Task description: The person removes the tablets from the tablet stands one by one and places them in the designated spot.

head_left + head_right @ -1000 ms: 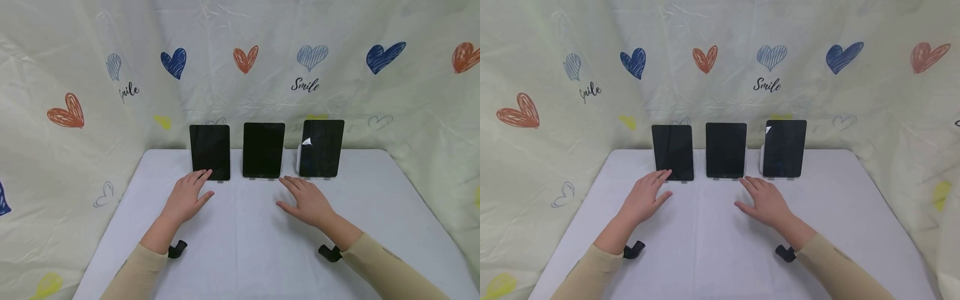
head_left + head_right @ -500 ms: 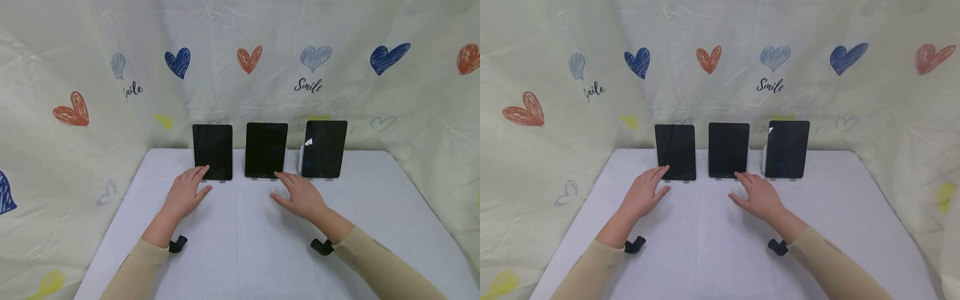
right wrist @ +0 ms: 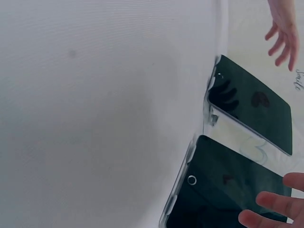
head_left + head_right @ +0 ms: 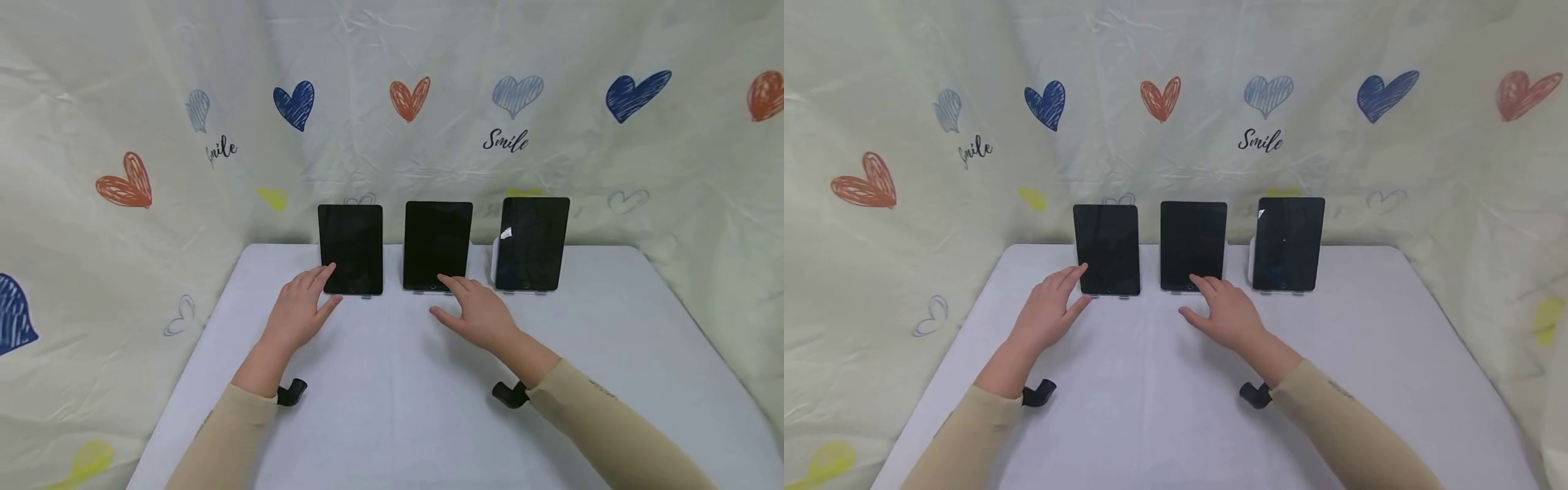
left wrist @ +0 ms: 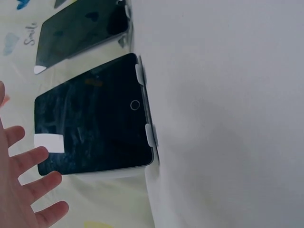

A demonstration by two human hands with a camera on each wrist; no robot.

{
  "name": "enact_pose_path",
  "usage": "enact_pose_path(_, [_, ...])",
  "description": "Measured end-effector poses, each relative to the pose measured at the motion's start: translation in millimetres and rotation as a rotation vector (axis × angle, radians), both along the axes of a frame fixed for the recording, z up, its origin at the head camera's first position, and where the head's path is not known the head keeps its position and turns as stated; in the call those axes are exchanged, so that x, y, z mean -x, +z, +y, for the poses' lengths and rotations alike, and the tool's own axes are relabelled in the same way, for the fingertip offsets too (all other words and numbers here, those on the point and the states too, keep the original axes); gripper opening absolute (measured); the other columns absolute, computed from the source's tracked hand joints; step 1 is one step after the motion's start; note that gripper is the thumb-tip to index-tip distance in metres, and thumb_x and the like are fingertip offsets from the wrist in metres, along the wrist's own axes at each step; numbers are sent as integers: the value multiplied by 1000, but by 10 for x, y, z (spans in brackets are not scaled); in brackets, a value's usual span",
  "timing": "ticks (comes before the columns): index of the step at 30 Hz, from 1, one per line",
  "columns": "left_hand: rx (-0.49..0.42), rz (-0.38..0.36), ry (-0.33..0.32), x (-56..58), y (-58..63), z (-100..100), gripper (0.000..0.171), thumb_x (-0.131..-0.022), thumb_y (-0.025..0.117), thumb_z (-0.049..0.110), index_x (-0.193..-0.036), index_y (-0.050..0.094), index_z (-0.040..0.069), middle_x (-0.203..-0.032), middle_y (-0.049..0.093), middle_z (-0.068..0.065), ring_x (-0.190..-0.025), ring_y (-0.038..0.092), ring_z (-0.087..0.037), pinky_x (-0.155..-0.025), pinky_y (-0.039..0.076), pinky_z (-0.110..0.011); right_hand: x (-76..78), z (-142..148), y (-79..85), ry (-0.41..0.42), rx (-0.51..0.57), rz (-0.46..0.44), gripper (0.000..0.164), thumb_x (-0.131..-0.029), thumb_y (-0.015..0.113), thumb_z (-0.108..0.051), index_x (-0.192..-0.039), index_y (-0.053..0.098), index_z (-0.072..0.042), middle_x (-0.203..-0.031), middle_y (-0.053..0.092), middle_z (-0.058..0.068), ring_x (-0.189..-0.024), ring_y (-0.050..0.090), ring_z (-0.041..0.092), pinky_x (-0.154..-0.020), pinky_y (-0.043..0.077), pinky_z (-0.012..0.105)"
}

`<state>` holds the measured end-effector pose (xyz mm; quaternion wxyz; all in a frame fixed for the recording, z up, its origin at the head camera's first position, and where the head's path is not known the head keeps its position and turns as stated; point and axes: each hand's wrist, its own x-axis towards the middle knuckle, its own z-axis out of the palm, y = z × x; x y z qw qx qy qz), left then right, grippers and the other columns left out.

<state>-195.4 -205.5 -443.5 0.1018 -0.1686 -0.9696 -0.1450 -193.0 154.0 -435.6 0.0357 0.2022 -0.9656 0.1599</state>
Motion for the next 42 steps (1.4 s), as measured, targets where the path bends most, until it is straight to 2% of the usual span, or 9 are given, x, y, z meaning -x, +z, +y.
enact_pose_path(3, [-5, -9, 9, 45, -16, -23, 70, -101, 41, 59, -158, 27, 20, -152, 40, -12, -138, 37, -34, -108, 33, -56, 31, -54, -12, -19, 8, -20, 77, -93, 51, -66, -152, 41, -17, -147, 48, 10, -131, 47, 33, -104, 41, 53])
enact_pose_path(7, [-10, -21, 22, 109, -38, -53, 70, -101, 43, 57, -158, 26, 21, -152, 40, -14, -138, 37, -36, -108, 33, -57, 77, -143, -3, -39, 20, -43, 76, -93, 52, -64, -152, 40, -17, -147, 48, 11, -131, 47, 33, -103, 42, 53])
enact_pose_path(12, [-3, -14, 31, 172, -39, -93, 70, -101, 38, 60, -158, 26, 20, -153, 40, -14, -138, 37, -36, -107, 33, -57, 128, -249, 27, -68, 33, -81, 76, -93, 53, -63, -153, 38, -18, -147, 47, 12, -133, 46, 32, -102, 43, 52])
enact_pose_path(20, [-18, -8, 63, 276, -17, -131, 69, -102, 37, 59, -157, 29, 18, -152, 41, -15, -137, 38, -37, -107, 33, -57, 224, -379, 5, -106, 57, -127, 78, -93, 53, -64, -154, 35, -19, -150, 44, 13, -135, 44, 32, -99, 45, 55])
enact_pose_path(26, [-20, -43, 107, 365, 26, -157, 68, -102, 41, 54, -157, 28, 16, -152, 40, -17, -136, 39, -38, -107, 34, -58, 328, -500, -10, -123, 88, -138, 75, -94, 54, -60, -154, 36, -19, -148, 46, 12, -132, 48, 31, -98, 46, 54])
enact_pose_path(31, [-13, -64, 130, 447, 14, -185, 67, -103, 40, 53, -158, 26, 16, -152, 39, -18, -136, 39, -39, -107, 34, -58, 404, -645, 9, -131, 120, -155, 72, -94, 56, -56, -153, 37, -19, -146, 48, 10, -129, 51, 30, -97, 48, 51])
enact_pose_path(42, [-42, -97, 177, 593, 1, -194, 71, -102, 33, 60, -157, 27, 15, -154, 36, -17, -136, 39, -39, -106, 34, -58, 561, -953, 106, -158, 178, -187, 70, -96, 54, -53, -154, 35, -19, -136, 53, 7, -118, 56, 23, -94, 50, 45])
